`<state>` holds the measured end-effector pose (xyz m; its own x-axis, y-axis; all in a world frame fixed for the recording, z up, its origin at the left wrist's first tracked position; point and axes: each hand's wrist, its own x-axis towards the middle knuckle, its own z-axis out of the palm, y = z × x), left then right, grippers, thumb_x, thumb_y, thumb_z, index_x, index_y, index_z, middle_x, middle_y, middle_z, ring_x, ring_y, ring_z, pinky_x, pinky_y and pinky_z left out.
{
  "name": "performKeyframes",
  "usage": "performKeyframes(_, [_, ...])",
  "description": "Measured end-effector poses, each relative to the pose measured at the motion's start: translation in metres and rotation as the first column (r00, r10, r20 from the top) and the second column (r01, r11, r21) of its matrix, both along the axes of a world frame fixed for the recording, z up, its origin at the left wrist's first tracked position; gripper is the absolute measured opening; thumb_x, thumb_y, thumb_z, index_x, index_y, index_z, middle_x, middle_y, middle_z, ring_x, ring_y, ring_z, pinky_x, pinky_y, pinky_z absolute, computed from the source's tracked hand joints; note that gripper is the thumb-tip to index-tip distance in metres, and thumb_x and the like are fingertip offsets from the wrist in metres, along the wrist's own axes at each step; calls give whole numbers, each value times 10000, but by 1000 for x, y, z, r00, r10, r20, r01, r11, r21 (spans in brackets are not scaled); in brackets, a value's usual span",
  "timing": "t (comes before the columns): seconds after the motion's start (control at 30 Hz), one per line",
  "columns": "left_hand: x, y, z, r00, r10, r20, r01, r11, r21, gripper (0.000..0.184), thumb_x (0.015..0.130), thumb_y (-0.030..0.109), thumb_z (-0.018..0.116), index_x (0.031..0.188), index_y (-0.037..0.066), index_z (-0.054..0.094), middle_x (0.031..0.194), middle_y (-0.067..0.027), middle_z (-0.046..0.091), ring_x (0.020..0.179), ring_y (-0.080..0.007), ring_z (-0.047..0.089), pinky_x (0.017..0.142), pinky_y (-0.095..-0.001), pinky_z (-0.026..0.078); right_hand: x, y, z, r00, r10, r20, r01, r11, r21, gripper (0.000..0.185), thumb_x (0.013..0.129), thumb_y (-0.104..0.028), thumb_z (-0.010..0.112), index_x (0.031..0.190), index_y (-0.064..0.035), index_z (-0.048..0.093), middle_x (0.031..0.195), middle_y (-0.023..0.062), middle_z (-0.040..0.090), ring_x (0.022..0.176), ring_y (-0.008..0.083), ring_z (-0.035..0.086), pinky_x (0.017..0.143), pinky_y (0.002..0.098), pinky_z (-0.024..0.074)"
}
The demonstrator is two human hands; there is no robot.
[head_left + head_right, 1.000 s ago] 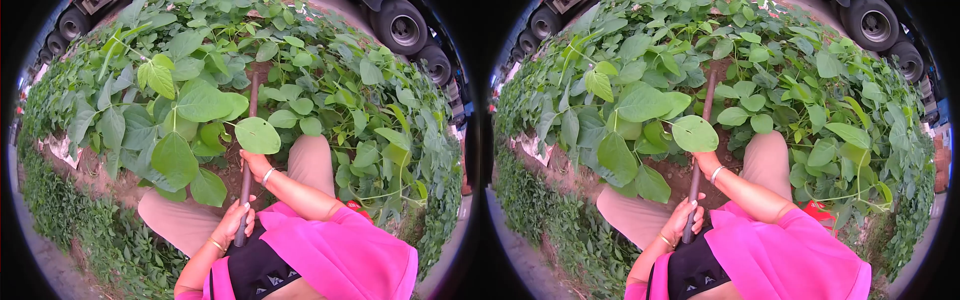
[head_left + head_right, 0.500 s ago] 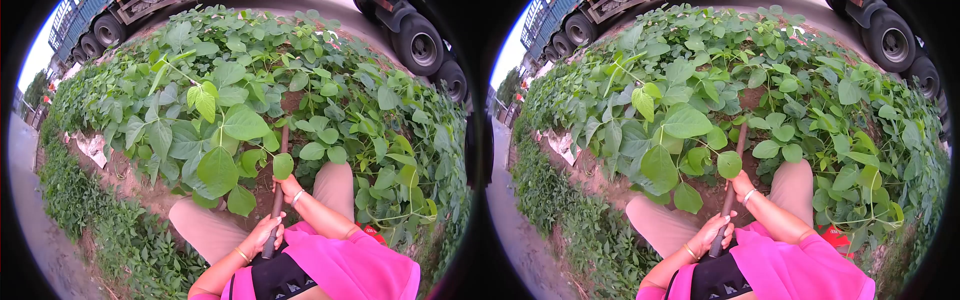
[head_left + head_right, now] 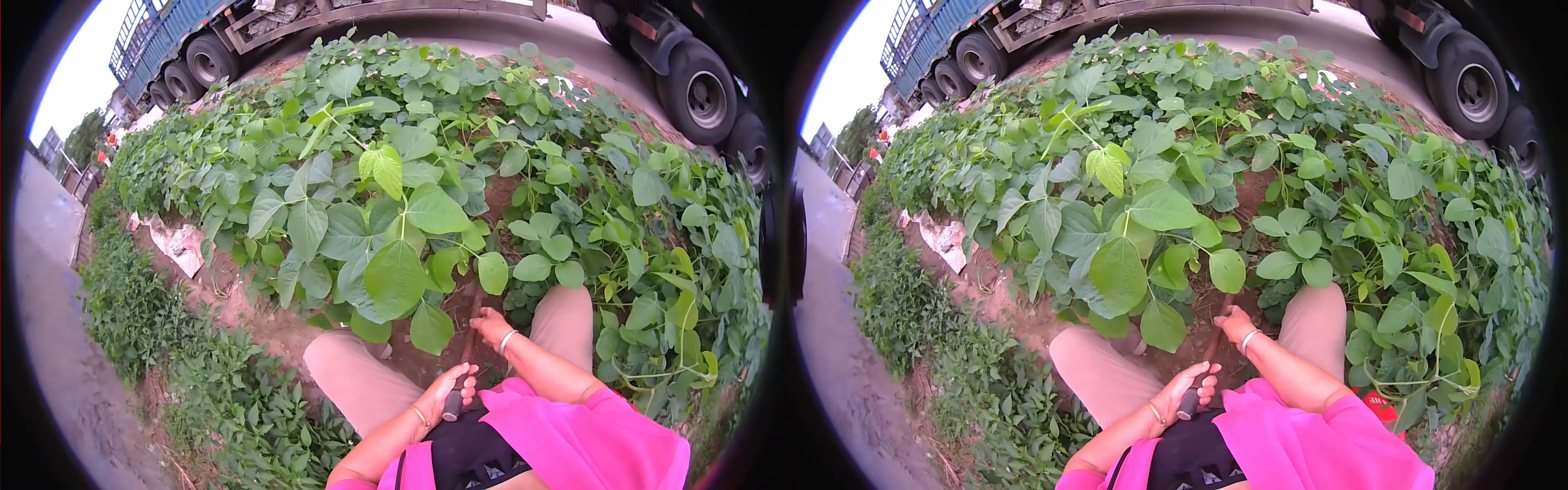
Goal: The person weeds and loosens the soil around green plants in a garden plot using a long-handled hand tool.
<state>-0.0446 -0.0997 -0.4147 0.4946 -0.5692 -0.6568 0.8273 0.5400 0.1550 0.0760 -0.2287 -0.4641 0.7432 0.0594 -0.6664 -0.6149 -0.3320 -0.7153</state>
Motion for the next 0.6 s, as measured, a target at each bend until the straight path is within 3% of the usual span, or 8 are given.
performKeyframes(0.17, [5,-3,7,999,-11,40,11,1000,-21,221,805,240,474,962,94,426,590,12,419,449,-97,394,400,-238,350,35,-15,11,901,-321,292,289,946,149,516,690,-152,590,1136,4,383,798,71,515,693,128,485,615,226,394])
performKeyframes(0.27, [3,-3,19,996,8,90,0,996,-85,237,807,252,475,976,95,421,590,6,424,448,-105,403,392,-243,357,0,-9,10,959,-255,-122,263,963,54,517,728,-188,571,1143,10,334,848,92,530,775,236,536,681,382,428])
performKeyframes(0.3, [3,-6,23,992,-7,125,12,999,-44,253,807,261,480,986,93,418,582,-2,424,446,-110,408,388,-248,363,-9,-6,10,948,-189,-254,255,932,259,436,741,-197,554,1076,4,361,825,101,536,735,261,543,642,420,434])
performKeyframes(0.4, [6,-12,26,953,-191,235,147,971,190,257,826,266,448,992,71,417,603,-28,472,479,-133,466,419,-256,401,-10,-2,-14,834,-138,-535,437,757,486,156,795,-162,447,890,-42,415,541,89,475,503,228,490,441,384,402])
performKeyframes(0.47, [24,9,55,607,-679,414,167,618,768,257,819,233,461,990,42,441,604,-37,485,499,-137,489,447,-246,408,-3,-7,-23,799,-176,-576,492,742,456,100,791,-139,434,856,-62,434,524,80,459,453,211,447,420,362,376])
performKeyframes(0.5, [30,21,84,381,-702,602,-436,438,786,241,798,174,484,982,20,465,586,-35,473,504,-123,490,462,-230,402,0,-12,-35,794,-198,-575,487,774,405,84,787,-140,436,835,-71,436,523,76,457,452,211,446,423,362,377])
performKeyframes(0.57, [26,56,208,178,-697,695,-898,174,404,269,762,30,450,1028,-4,446,583,-31,442,464,-96,427,438,-209,362,0,-31,-54,792,-154,-591,434,823,367,66,776,-146,447,808,-92,428,521,67,451,450,207,445,427,357,375])
performKeyframes(0.6, [1,56,245,34,-428,903,-999,-19,28,346,737,-19,443,1081,-11,402,640,-44,429,465,-87,382,415,-199,323,-2,-33,-57,803,-195,-564,451,816,360,102,761,-165,467,738,-76,424,539,56,439,451,193,427,432,353,375])
